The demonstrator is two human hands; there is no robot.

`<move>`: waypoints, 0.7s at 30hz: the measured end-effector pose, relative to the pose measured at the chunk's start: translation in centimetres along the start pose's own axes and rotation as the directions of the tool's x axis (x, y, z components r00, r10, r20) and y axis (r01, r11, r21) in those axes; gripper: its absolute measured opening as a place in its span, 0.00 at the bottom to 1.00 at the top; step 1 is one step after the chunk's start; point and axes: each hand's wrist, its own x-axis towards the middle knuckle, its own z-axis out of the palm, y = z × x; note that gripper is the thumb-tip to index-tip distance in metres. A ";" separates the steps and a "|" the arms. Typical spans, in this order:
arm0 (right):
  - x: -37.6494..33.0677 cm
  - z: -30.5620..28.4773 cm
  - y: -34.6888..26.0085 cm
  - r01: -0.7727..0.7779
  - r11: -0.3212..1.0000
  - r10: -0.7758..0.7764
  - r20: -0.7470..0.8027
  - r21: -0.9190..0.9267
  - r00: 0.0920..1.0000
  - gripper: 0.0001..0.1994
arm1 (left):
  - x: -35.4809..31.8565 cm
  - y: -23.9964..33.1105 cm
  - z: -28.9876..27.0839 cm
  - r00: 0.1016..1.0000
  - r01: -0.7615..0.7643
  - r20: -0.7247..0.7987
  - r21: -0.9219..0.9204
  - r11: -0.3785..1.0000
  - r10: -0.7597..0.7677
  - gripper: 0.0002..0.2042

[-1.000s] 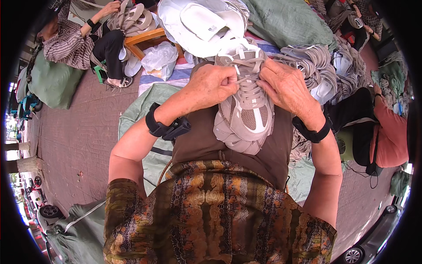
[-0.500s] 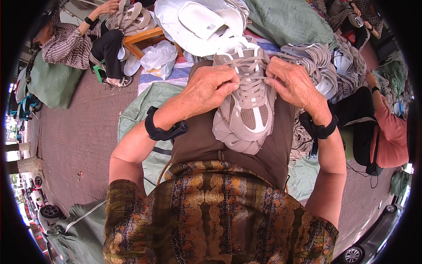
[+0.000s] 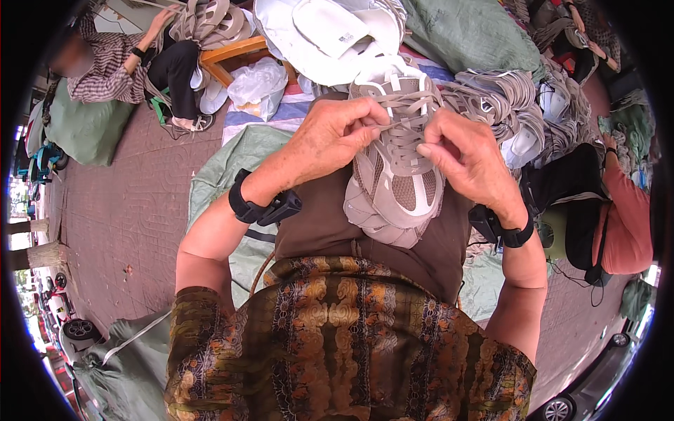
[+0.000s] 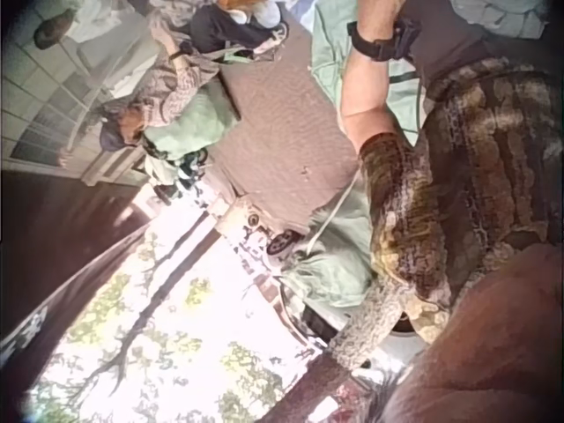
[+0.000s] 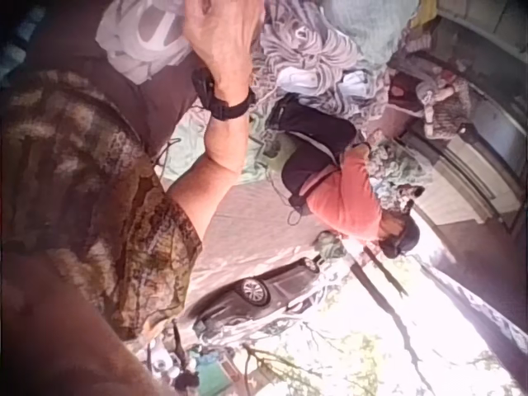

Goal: The person threads a beige shoelace through the eyelets of a grey Reebok sneaker held on their lap. They pull the laces tight, adjust the tongue, and tie a knot to secure the laces.

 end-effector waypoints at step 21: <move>-0.8 1.0 5.4 -0.134 0.989 0.119 -0.191 -0.067 0.974 0.13 | 1.8 -1.5 0.0 0.982 0.002 -0.187 0.100 0.995 0.017 0.07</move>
